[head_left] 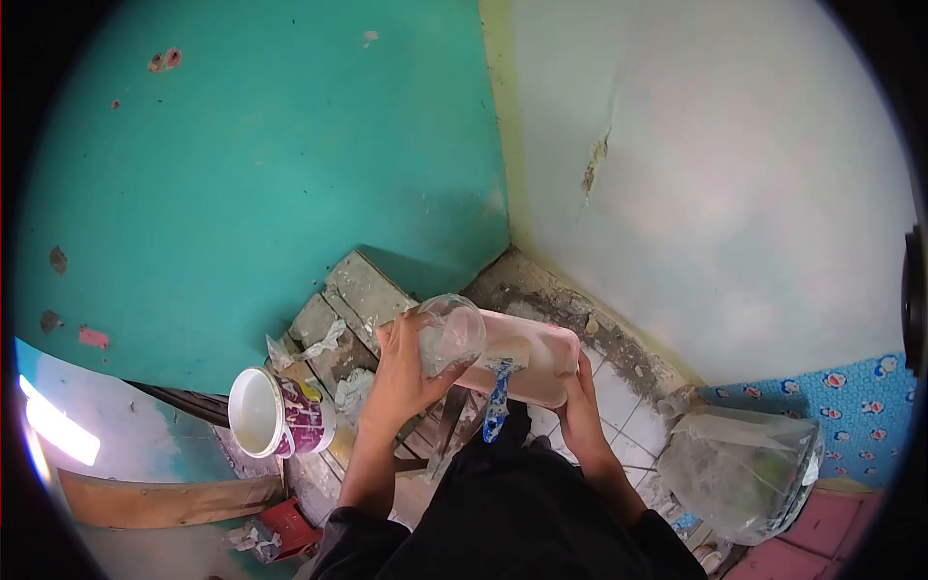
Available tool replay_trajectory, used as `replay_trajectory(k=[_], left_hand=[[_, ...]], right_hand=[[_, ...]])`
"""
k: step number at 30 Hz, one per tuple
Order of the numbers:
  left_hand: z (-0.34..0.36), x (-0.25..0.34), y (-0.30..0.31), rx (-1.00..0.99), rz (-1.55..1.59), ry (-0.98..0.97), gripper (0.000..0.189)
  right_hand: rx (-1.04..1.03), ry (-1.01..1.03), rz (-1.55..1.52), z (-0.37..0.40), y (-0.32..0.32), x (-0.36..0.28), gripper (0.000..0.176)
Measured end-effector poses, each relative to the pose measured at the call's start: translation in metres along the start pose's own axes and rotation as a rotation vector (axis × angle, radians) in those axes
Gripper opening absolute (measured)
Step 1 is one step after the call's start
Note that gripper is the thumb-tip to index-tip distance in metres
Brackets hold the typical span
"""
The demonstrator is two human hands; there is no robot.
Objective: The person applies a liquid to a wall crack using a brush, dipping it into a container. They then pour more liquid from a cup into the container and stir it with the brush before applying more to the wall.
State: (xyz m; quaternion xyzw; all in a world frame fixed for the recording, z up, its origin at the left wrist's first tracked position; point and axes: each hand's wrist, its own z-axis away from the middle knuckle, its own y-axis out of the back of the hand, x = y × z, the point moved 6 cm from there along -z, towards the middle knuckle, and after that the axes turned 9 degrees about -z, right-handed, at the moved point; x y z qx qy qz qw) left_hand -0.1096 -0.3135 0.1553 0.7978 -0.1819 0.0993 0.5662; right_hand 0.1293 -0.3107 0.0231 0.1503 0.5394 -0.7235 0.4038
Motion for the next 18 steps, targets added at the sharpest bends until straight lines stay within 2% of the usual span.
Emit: replay_trajectory(k=[4, 8, 10, 18], left_hand=[[0.031, 0.013, 0.008, 0.045, 0.106, 0.014, 0.075], [0.06, 0.019, 0.031, 0.039, 0.037, 0.06, 0.074], [0.072, 0.015, 0.044, 0.085, 0.075, 0.042, 0.073], [0.108, -0.01, 0.08, 0.048, 0.11, 0.052, 0.066]], right_hand=[[0.031, 0.035, 0.03, 0.035, 0.015, 0.01, 0.065], [0.071, 0.018, 0.034, 0.073, 0.018, 0.022, 0.065], [0.064, 0.019, 0.027, 0.086, 0.013, 0.029, 0.065], [-0.008, -0.009, 0.028, 0.113, -0.021, 0.075, 0.063]])
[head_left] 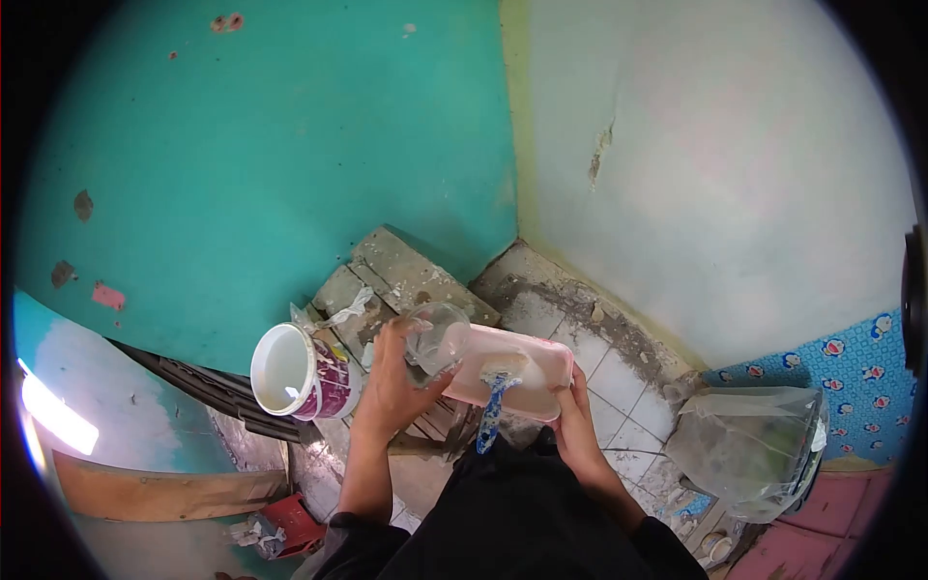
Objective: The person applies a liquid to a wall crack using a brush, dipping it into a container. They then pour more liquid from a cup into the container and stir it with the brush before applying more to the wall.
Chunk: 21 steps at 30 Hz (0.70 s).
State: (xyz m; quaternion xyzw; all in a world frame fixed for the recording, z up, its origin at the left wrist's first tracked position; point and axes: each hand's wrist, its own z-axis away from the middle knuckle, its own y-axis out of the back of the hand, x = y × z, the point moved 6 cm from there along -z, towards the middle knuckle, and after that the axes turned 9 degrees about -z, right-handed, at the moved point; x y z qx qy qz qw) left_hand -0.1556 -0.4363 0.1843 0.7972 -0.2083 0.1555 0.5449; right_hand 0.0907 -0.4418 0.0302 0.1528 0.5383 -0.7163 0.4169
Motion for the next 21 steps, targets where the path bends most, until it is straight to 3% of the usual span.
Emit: replay_trajectory(k=[10, 15, 16, 18, 21], left_hand=[[0.028, -0.091, 0.077, -0.05, -0.114, -0.02, 0.047], [0.03, -0.143, 0.144, 0.059, -0.164, -0.019, 0.034], [0.034, -0.158, 0.153, 0.026, -0.152, 0.109, 0.032], [0.039, -0.178, 0.171, 0.073, -0.256, 0.051, 0.031], [0.049, -0.212, 0.183, 0.023, -0.34, 0.149, 0.026]], right_hand=[[0.0, 0.023, -0.051, -0.002, -0.084, 0.065, 0.059], [-0.02, -0.01, -0.078, -0.008, -0.112, 0.102, 0.059], [-0.028, -0.007, -0.067, -0.009, -0.117, 0.105, 0.059], [-0.037, 0.003, -0.05, -0.008, -0.129, 0.108, 0.059], [-0.04, 0.002, -0.036, -0.006, -0.142, 0.113, 0.059]])
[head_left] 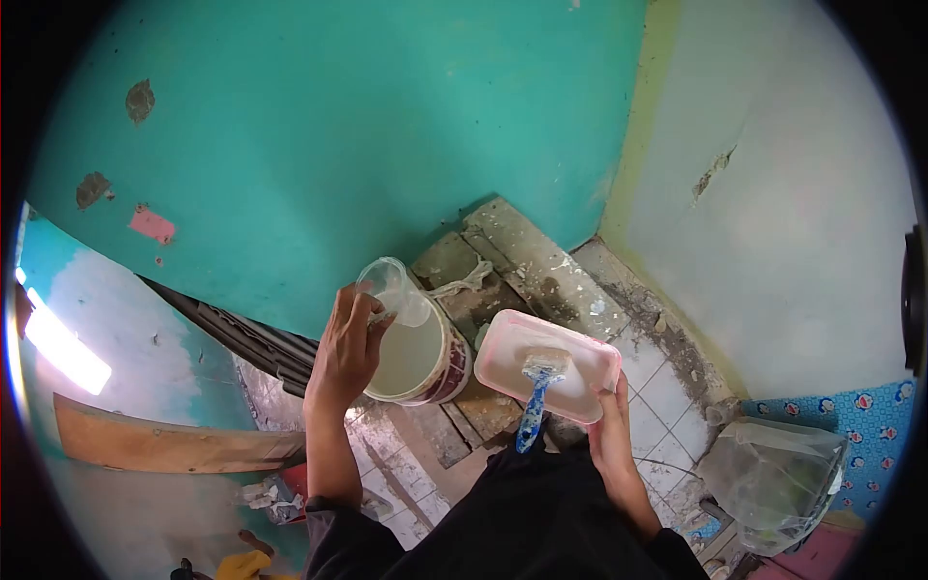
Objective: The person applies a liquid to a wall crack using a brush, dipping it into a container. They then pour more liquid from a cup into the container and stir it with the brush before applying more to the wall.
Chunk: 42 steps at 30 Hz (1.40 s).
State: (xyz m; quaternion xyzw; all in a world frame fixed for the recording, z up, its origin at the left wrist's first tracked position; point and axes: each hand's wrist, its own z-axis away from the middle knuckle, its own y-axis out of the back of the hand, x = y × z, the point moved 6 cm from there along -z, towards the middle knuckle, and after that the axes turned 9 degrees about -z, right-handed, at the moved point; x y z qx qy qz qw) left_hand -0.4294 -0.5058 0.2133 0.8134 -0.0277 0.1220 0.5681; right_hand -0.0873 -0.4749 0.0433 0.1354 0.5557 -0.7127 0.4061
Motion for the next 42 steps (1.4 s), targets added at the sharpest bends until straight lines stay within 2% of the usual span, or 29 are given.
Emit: replay_trajectory(k=[6, 18, 24, 27, 33, 36, 39, 42], left_hand=[[0.01, -0.031, -0.015, -0.203, -0.073, -0.012, 0.024], [0.006, -0.044, -0.074, -0.449, -0.323, -0.134, 0.032], [0.008, -0.042, -0.094, -0.462, -0.329, -0.158, 0.03], [0.008, -0.04, -0.099, -0.519, -0.269, -0.136, 0.022], [0.012, -0.046, -0.097, -0.414, -0.117, -0.091, 0.026], [0.018, -0.058, -0.096, -0.252, 0.021, -0.077, 0.032], [0.021, -0.066, -0.084, -0.126, 0.18, -0.022, 0.035], [0.026, -0.067, -0.067, -0.079, 0.221, 0.131, 0.042]], right_hand=[[0.007, -0.011, 0.016, 0.0, -0.008, 0.014, 0.061], [0.053, -0.017, 0.039, 0.003, -0.011, 0.023, 0.063], [0.069, 0.006, 0.046, 0.002, -0.012, 0.023, 0.063], [0.097, -0.005, 0.054, 0.003, -0.01, 0.022, 0.064], [0.102, -0.021, 0.044, 0.003, -0.008, 0.021, 0.064], [0.1, -0.001, 0.04, 0.002, -0.006, 0.022, 0.064], [0.097, 0.0, 0.041, 0.002, -0.002, 0.023, 0.064], [0.098, -0.01, 0.024, 0.003, -0.004, 0.018, 0.064]])
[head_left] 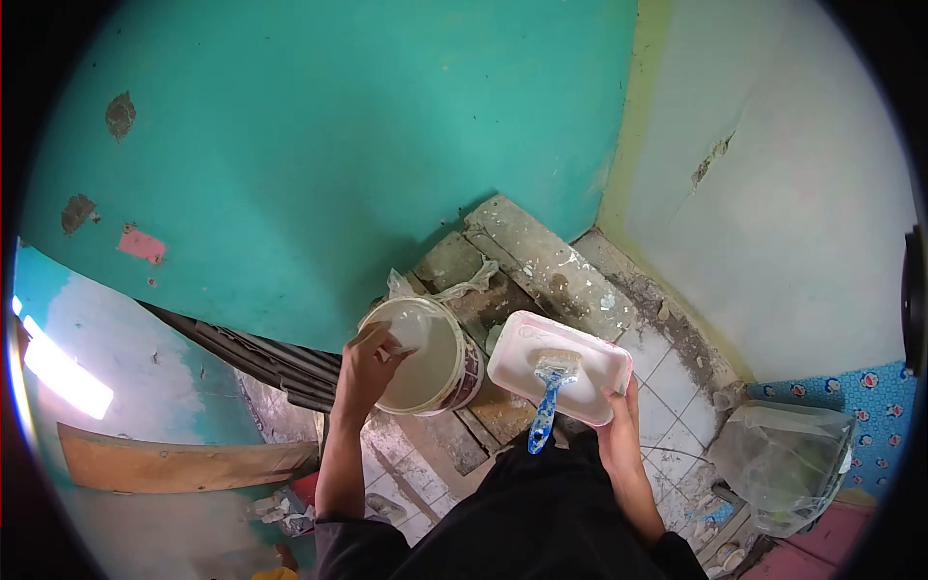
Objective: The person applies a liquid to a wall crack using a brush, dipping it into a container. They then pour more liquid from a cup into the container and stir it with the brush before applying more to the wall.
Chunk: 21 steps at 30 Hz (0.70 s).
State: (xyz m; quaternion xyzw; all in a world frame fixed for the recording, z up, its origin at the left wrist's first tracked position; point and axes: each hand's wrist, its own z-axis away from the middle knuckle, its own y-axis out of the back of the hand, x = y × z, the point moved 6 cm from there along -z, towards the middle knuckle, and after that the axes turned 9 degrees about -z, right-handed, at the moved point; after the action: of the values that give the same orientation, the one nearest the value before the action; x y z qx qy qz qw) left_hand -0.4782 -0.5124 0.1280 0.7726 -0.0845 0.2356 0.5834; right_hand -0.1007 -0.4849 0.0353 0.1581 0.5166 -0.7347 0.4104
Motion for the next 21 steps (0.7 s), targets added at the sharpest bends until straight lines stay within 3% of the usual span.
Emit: replay_trajectory(k=[3, 8, 12, 21], left_hand=[[0.002, 0.006, 0.017, 0.093, 0.0, -0.021, 0.045], [-0.001, 0.035, 0.043, 0.139, 0.008, 0.0, 0.027], [-0.007, 0.07, 0.053, 0.154, 0.007, -0.003, 0.029], [-0.038, 0.166, 0.001, 0.054, 0.076, -0.204, 0.028]], right_hand=[[0.002, -0.004, -0.015, 0.0, 0.0, -0.003, 0.064], [-0.012, 0.036, -0.029, -0.004, 0.009, -0.008, 0.063], [-0.021, 0.037, -0.052, -0.007, 0.014, -0.016, 0.061], [-0.005, 0.023, -0.079, -0.023, 0.047, -0.055, 0.058]])
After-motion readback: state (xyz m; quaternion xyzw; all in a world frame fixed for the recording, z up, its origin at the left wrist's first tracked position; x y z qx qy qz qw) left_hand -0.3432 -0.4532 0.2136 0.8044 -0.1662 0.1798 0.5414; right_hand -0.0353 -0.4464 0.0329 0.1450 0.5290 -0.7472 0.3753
